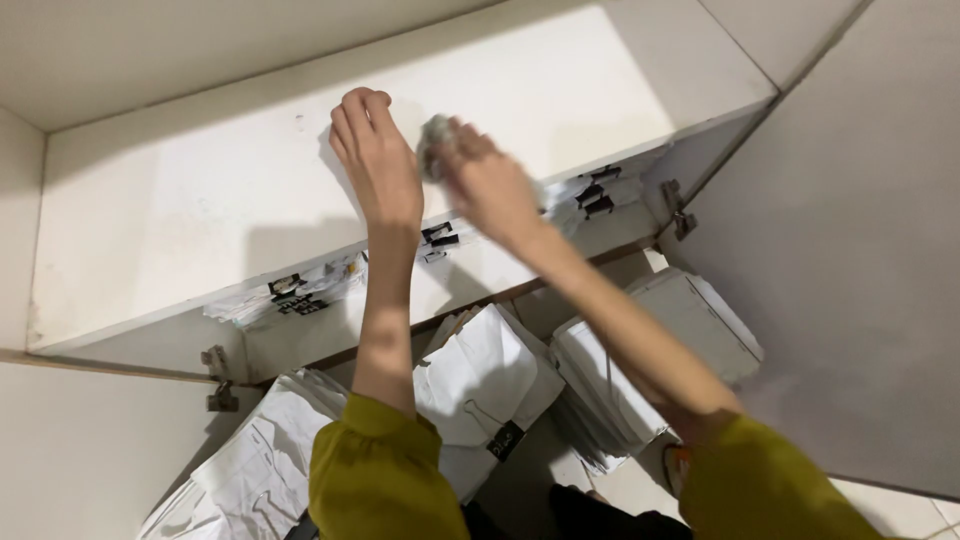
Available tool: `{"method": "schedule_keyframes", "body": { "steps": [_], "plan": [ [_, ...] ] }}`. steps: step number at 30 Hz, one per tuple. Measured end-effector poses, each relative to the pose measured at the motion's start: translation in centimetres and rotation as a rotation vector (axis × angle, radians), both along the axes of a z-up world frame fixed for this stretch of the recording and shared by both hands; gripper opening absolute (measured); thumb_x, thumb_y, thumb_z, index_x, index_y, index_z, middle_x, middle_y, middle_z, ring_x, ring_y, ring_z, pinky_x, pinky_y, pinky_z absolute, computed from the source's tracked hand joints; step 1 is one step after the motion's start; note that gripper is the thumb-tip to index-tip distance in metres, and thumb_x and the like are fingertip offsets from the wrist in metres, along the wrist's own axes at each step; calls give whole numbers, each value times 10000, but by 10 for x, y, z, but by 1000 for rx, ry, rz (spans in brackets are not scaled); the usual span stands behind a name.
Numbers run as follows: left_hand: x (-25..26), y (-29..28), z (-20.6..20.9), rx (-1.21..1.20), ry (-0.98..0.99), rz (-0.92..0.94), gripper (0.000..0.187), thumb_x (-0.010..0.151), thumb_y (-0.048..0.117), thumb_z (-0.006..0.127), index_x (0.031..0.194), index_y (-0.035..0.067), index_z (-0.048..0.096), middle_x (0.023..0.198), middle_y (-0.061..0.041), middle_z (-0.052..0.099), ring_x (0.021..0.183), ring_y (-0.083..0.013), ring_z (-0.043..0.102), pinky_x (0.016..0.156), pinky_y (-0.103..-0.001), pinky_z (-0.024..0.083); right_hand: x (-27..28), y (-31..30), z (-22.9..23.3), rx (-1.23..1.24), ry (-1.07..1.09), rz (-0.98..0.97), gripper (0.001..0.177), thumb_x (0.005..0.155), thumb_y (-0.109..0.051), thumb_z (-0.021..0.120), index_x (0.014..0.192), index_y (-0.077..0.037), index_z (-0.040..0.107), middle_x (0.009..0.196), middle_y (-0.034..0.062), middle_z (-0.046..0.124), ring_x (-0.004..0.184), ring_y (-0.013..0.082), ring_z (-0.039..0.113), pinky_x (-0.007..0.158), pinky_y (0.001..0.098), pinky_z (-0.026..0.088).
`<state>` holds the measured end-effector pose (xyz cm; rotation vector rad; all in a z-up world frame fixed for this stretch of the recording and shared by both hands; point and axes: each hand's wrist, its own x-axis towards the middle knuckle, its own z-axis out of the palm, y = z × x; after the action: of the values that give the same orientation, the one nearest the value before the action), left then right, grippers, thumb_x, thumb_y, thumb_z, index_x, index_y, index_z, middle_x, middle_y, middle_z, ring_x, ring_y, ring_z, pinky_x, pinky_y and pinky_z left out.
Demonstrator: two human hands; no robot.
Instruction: Cleaning a storage cabinet shelf and organizing stacks of paper.
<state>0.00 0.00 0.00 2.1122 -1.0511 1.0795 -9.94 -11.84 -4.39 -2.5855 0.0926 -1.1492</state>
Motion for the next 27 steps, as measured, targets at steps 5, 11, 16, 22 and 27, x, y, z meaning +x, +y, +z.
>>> {"method": "schedule_keyframes", "body": {
  "steps": [5,11,16,22,27],
  "plan": [
    [-11,18,14,-167,-16,-147,246,888,-60,666,1116,-3,594,1122,-115,557,1125,-307,538,1038,-453,399,-11,23,17,-114,-55,-40,385,919,-175,673,1286,-74,621,1421,254,581,1256,424,608,985,484,558],
    [21,58,15,-65,-151,-38,234,861,-105,613,1051,32,615,1105,-107,566,1073,-296,544,1084,-487,397,-14,-18,54,532,134,354,365,1077,-286,526,1348,-99,685,1271,148,790,1160,313,777,1022,403,602],
    [40,102,19,-20,-153,180,251,841,-116,601,1069,-17,631,1127,-144,577,1084,-346,536,1073,-511,401,47,-57,5,-94,246,-89,745,1144,-537,485,1562,66,360,1491,444,238,1449,605,263,1129,631,310],
    [33,91,21,48,-125,68,247,859,-110,557,1091,-56,625,1140,-171,566,1092,-332,529,1100,-511,419,40,-16,69,221,436,96,573,1088,-379,387,1605,-133,351,1656,267,110,1515,506,239,1225,564,310],
    [37,93,19,0,-57,204,242,882,-108,546,1106,-42,612,1175,-167,574,1112,-326,533,1077,-494,417,82,37,60,182,388,290,437,1056,-211,445,1474,-96,499,1658,258,150,1428,509,318,1118,529,381]
  ]
}}
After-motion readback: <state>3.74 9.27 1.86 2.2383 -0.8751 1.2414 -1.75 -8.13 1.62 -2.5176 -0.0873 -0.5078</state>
